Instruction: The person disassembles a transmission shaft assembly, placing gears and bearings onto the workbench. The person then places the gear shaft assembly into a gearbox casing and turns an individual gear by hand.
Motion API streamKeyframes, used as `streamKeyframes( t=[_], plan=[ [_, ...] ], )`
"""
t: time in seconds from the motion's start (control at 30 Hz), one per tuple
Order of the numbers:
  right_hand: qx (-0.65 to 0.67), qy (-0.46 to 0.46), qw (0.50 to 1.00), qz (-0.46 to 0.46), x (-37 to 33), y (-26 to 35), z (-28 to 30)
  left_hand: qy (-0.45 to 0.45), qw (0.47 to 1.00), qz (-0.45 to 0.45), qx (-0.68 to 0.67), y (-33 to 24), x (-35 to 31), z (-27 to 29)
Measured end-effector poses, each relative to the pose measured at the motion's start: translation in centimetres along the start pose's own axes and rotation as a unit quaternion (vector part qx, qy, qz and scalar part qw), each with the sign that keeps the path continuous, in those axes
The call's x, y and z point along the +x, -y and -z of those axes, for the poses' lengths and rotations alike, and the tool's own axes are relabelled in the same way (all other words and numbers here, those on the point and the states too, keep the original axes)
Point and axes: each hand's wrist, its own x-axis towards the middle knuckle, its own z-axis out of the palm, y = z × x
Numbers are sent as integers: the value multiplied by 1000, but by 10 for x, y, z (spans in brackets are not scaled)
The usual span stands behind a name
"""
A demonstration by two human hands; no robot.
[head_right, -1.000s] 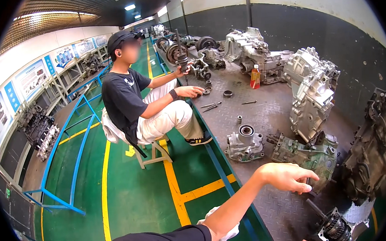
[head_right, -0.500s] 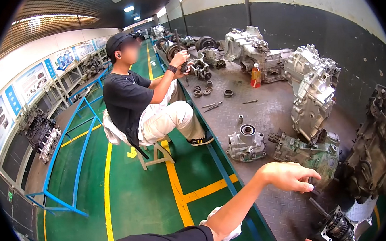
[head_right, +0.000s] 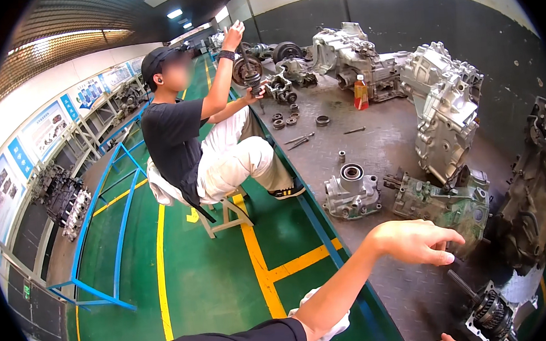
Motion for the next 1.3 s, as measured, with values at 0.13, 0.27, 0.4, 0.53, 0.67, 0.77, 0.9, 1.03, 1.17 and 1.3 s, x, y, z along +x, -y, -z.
streamKeyframes(
  t=[0.13,0.27,0.4,0.53,0.67,0.77,0.9,1.03,1.17,1.3],
  plan=[
    [-5,-9,999,37,2,-3,-3,-1,1000,3,6,2,1,-2],
    [-9,-5,999,39,2,-2,-3,-1,1000,0,6,3,1,-3],
    [-7,-2,999,32,2,-3,-3,-26,999,-27,15,11,3,-5],
    [-4,-2,999,32,1,-6,-4,1,1000,5,1,5,0,-1],
    [-4,-5,999,35,1,-8,-4,1,1000,4,-5,4,0,-2],
    [-5,1,1000,25,1,-8,-4,0,1000,8,-3,4,0,-2],
    [-4,3,1000,27,1,-6,-5,0,1000,10,-8,3,-1,-1],
    [-6,9,1000,23,3,0,-4,0,1000,16,-2,3,-1,0],
    [-32,-8,999,43,2,-3,-4,0,1000,13,0,2,1,1],
    [-17,1,999,35,3,-10,-10,-7,1000,6,17,7,-1,-1]
  ],
)
